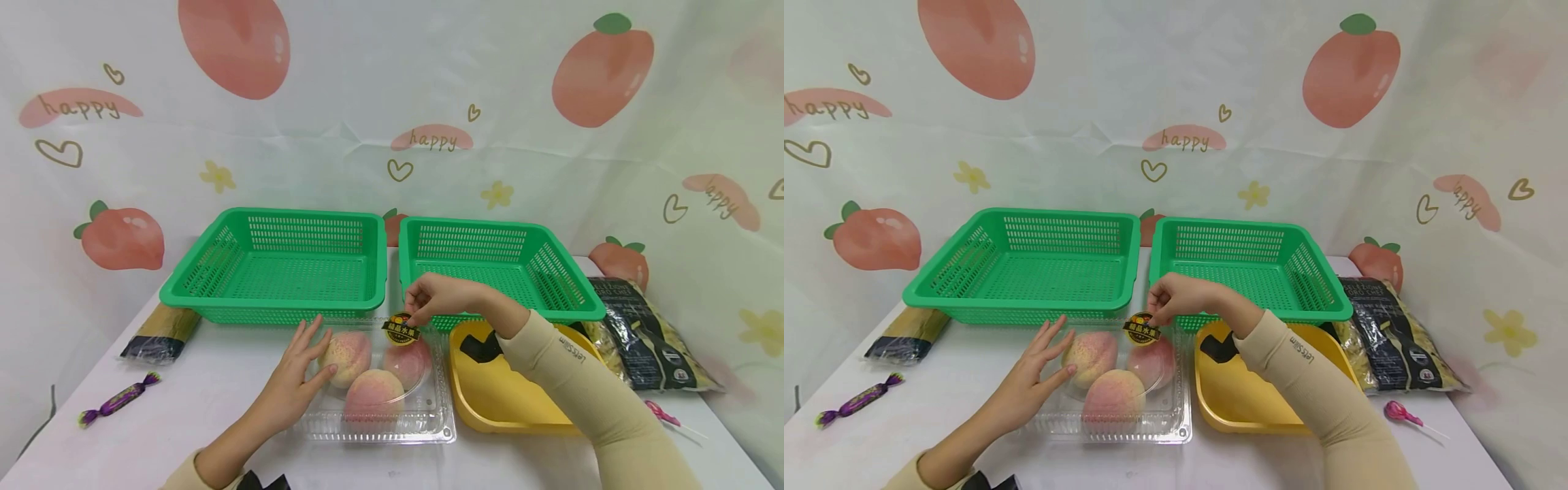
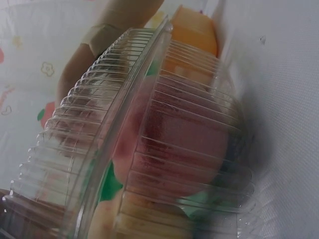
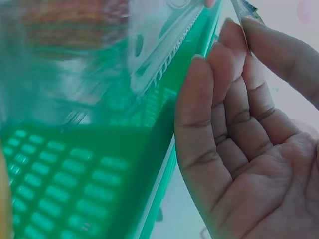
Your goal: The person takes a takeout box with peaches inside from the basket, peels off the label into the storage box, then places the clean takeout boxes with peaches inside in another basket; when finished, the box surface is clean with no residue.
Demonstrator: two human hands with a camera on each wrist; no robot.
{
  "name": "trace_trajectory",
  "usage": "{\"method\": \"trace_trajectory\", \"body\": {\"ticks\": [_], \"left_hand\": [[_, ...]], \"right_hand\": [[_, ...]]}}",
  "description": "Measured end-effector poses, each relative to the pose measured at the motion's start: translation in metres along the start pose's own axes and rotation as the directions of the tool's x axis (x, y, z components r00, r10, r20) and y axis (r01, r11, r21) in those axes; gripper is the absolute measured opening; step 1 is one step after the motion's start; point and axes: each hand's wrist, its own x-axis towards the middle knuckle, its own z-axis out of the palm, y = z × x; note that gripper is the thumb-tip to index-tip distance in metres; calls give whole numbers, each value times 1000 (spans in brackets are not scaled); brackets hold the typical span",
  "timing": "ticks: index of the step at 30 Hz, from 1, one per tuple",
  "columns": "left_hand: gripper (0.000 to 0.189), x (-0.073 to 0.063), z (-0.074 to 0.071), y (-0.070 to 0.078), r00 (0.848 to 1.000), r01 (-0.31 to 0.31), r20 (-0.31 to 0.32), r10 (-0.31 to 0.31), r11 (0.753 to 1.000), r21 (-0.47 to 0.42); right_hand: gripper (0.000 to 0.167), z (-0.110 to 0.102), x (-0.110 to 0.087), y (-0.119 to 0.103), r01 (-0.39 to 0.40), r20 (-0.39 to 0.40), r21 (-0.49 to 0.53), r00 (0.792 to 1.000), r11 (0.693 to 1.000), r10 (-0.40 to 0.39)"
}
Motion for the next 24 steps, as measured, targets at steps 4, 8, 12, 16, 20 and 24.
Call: {"method": "trace_trajectory", "body": {"ticks": [4, 8, 12, 16, 20, 24], "left_hand": [[58, 0, 0, 0, 1000, 1, 3, -1, 1000, 1], [57, 0, 0, 1, 1000, 2, 4, -2, 1000, 0], [57, 0, 0, 2, 1000, 5, 4, -5, 1000, 0], [57, 0, 0, 1, 1000, 7, 7, -7, 1000, 1], [58, 0, 0, 1, 1000, 10, 8, -10, 1000, 0], [58, 0, 0, 0, 1000, 8, 6, -8, 1000, 2]], "right_hand": [[6, -2, -11, 7, 19, -48, 24, 999, 1000, -18], [5, -3, -23, 13, 34, -102, 20, 994, 999, -31], [7, -5, -38, 18, 32, -136, 43, 990, 999, -26], [10, -5, -53, 26, 9, -170, 80, 986, 997, 5], [15, -6, -67, 37, -18, -207, 102, 978, 995, 39], [21, -5, -80, 49, -40, -240, 117, 968, 992, 67]]}}
